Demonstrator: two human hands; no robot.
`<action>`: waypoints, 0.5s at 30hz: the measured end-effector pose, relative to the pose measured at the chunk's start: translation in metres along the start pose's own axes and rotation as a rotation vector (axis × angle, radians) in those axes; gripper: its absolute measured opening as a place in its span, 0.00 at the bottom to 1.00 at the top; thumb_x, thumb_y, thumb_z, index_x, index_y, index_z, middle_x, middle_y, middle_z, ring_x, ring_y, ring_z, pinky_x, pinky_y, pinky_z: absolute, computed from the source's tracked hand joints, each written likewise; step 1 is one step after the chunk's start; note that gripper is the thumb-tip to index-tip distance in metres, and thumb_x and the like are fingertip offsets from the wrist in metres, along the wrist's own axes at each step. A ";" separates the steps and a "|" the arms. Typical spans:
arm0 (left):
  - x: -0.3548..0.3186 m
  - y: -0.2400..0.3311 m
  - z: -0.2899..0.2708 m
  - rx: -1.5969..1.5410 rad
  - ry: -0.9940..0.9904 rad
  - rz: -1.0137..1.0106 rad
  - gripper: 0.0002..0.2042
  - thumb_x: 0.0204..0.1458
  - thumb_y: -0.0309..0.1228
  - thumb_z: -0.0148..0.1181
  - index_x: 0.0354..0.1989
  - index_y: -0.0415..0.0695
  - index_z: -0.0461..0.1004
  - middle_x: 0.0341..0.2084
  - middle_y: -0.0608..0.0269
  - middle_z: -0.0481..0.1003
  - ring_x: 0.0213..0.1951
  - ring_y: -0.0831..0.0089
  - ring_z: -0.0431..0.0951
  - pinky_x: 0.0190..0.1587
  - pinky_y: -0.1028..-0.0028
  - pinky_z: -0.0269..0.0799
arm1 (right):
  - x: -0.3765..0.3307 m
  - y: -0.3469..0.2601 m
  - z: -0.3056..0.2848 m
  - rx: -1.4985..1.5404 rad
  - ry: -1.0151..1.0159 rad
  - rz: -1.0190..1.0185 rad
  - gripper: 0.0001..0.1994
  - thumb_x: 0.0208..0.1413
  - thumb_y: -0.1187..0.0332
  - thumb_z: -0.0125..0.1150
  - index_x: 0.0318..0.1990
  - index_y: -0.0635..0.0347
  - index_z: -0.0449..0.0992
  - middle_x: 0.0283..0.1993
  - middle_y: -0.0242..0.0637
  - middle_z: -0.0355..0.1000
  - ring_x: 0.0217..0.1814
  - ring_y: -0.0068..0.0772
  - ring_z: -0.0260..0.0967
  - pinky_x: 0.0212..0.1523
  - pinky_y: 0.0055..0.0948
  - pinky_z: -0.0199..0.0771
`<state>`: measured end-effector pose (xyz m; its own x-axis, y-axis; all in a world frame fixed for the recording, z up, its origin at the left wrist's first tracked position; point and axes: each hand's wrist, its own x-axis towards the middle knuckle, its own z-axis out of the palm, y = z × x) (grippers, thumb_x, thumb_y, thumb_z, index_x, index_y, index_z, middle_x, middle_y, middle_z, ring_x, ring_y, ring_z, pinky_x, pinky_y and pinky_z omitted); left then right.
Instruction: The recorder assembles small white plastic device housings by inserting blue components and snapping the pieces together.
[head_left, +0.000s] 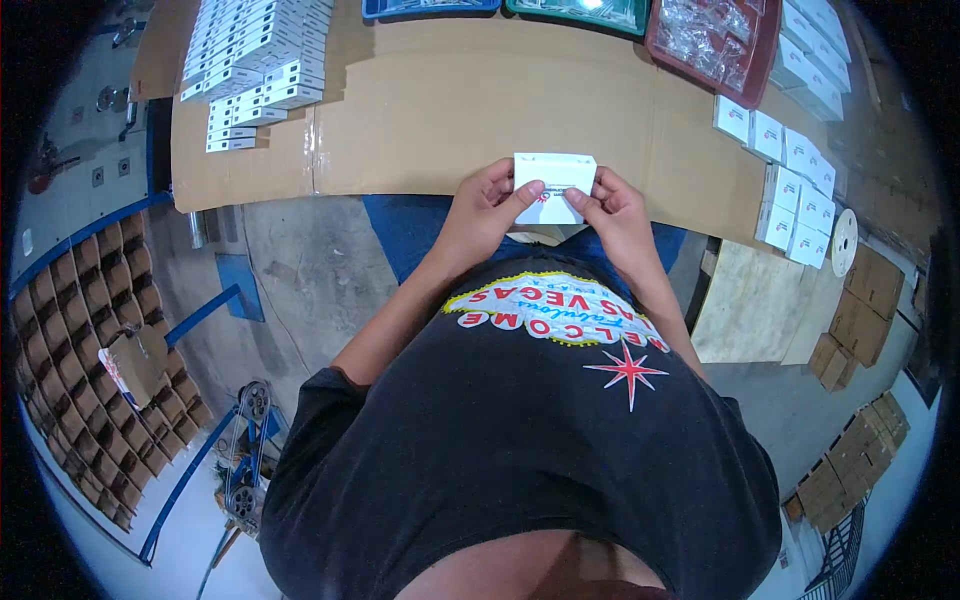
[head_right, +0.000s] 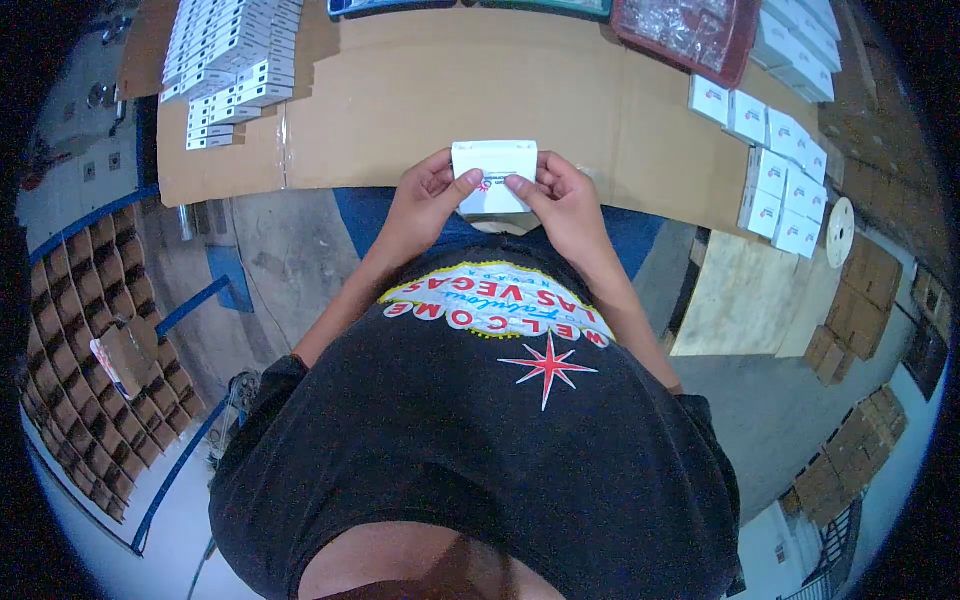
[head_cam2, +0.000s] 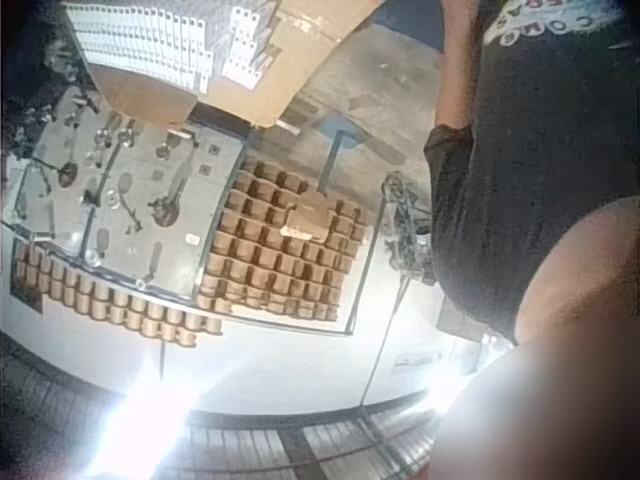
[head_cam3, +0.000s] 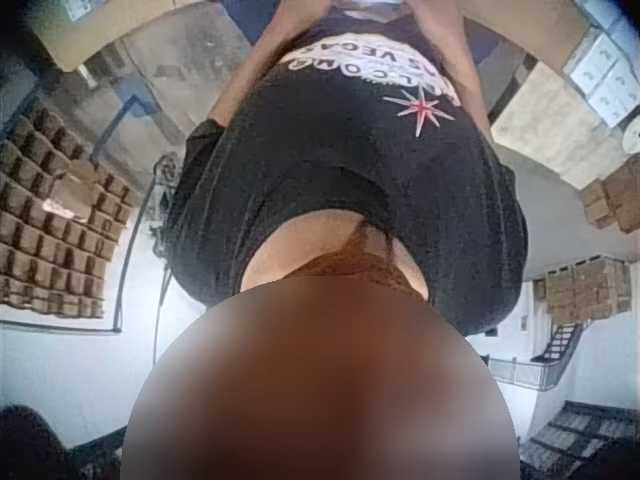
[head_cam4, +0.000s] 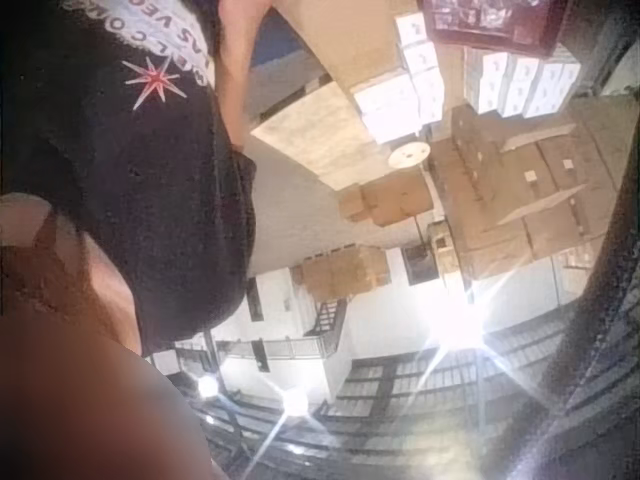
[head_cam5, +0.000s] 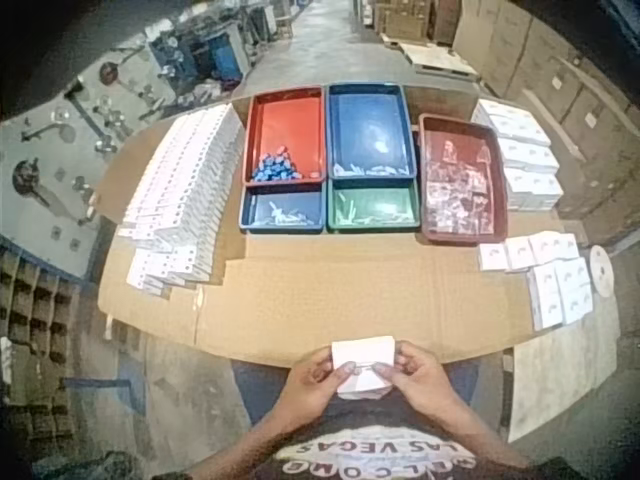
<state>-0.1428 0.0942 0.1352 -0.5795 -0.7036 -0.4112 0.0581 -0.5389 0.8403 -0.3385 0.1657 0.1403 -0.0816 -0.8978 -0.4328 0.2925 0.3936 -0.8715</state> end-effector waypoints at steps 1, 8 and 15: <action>0.000 -0.001 -0.001 0.038 -0.011 0.023 0.18 0.66 0.31 0.60 0.60 0.34 0.72 0.47 0.60 0.81 0.46 0.77 0.80 0.51 0.74 0.76 | 0.000 0.002 0.000 0.010 0.001 -0.001 0.14 0.66 0.74 0.62 0.56 0.68 0.73 0.49 0.39 0.80 0.50 0.24 0.77 0.52 0.23 0.77; -0.002 -0.004 0.006 -0.015 0.074 0.045 0.16 0.67 0.31 0.59 0.58 0.33 0.73 0.43 0.59 0.82 0.44 0.79 0.81 0.48 0.76 0.76 | 0.007 0.005 -0.003 0.003 -0.023 0.024 0.15 0.65 0.74 0.64 0.56 0.69 0.73 0.48 0.39 0.80 0.51 0.24 0.77 0.53 0.24 0.77; 0.002 0.000 0.008 0.081 0.077 -0.011 0.17 0.67 0.30 0.60 0.60 0.33 0.72 0.46 0.57 0.82 0.46 0.77 0.81 0.50 0.75 0.76 | 0.022 -0.001 0.002 0.008 0.209 -0.110 0.13 0.66 0.70 0.64 0.54 0.66 0.76 0.42 0.32 0.79 0.45 0.20 0.74 0.48 0.22 0.74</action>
<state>-0.1504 0.0962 0.1368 -0.5155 -0.7328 -0.4442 -0.0156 -0.5102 0.8599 -0.3384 0.1455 0.1322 -0.3091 -0.8743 -0.3742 0.2787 0.2929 -0.9146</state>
